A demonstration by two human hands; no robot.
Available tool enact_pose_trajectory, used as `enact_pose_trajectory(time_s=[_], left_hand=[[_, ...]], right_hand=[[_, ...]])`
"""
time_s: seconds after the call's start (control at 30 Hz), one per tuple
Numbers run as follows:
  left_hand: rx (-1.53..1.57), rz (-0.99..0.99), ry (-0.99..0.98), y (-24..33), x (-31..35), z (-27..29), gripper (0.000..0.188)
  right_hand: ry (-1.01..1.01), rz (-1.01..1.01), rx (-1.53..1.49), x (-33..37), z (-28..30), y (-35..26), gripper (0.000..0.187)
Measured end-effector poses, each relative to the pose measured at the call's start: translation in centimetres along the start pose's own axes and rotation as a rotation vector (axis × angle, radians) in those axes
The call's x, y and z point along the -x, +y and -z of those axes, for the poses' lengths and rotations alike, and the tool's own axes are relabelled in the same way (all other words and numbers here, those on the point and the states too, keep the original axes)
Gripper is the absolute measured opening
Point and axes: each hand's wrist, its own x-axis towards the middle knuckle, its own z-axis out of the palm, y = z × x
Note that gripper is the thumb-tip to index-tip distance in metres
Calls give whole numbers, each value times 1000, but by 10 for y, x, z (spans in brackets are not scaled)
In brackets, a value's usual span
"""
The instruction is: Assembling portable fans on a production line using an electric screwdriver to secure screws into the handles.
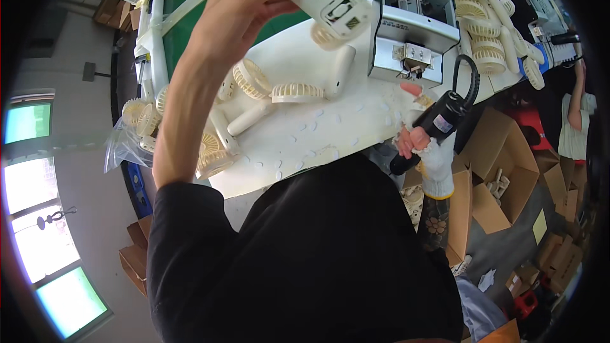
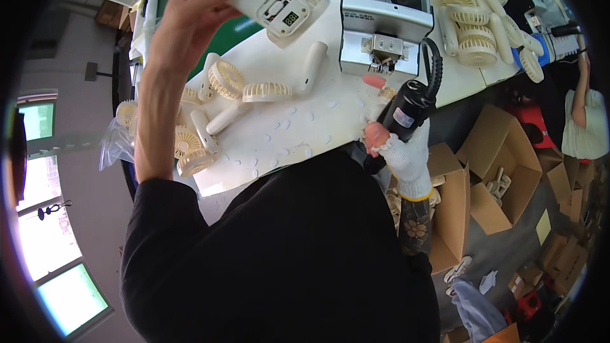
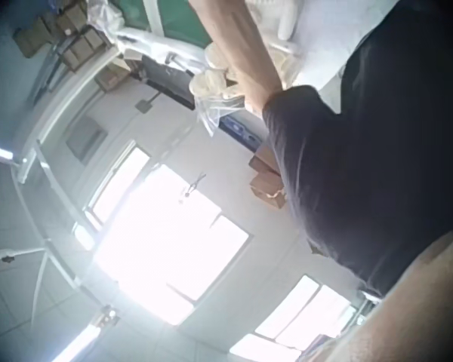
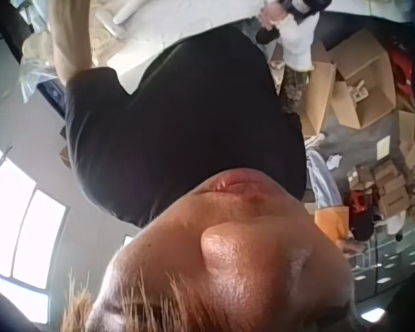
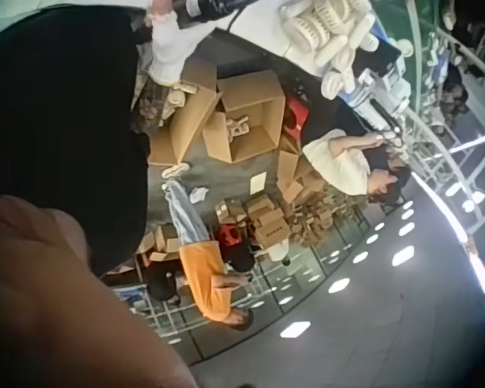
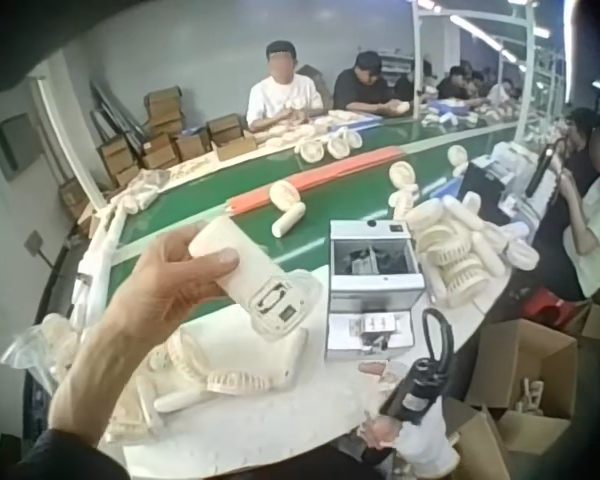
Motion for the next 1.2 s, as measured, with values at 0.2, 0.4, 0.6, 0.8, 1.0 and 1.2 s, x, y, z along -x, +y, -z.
enact_pose_trajectory(time_s=[0.2, 0.4, 0.6, 0.8, 1.0, 1.2], left_hand=[[660, 209, 35, -35, 105, -90, 37], [12, 250, -161, -31, 139, -92, 43], [-181, 13, -518, -66, 133, -109, 41], [1112, 699, -396, -74, 123, -119, 15], [1168, 794, -123, -98, 105, -139, 12], [991, 746, -74, -93, 96, -147, 20]], right_hand=[[-239, -195, -414, -1, 27, 25, 94], [15, -519, -215, 6, 30, -18, 42], [60, -262, 226, -26, -23, -61, 31], [-141, 214, -104, -43, -7, -123, 24], [-406, 291, 220, -90, -14, -114, 21], [-473, 47, 186, -115, 6, -117, 15]])
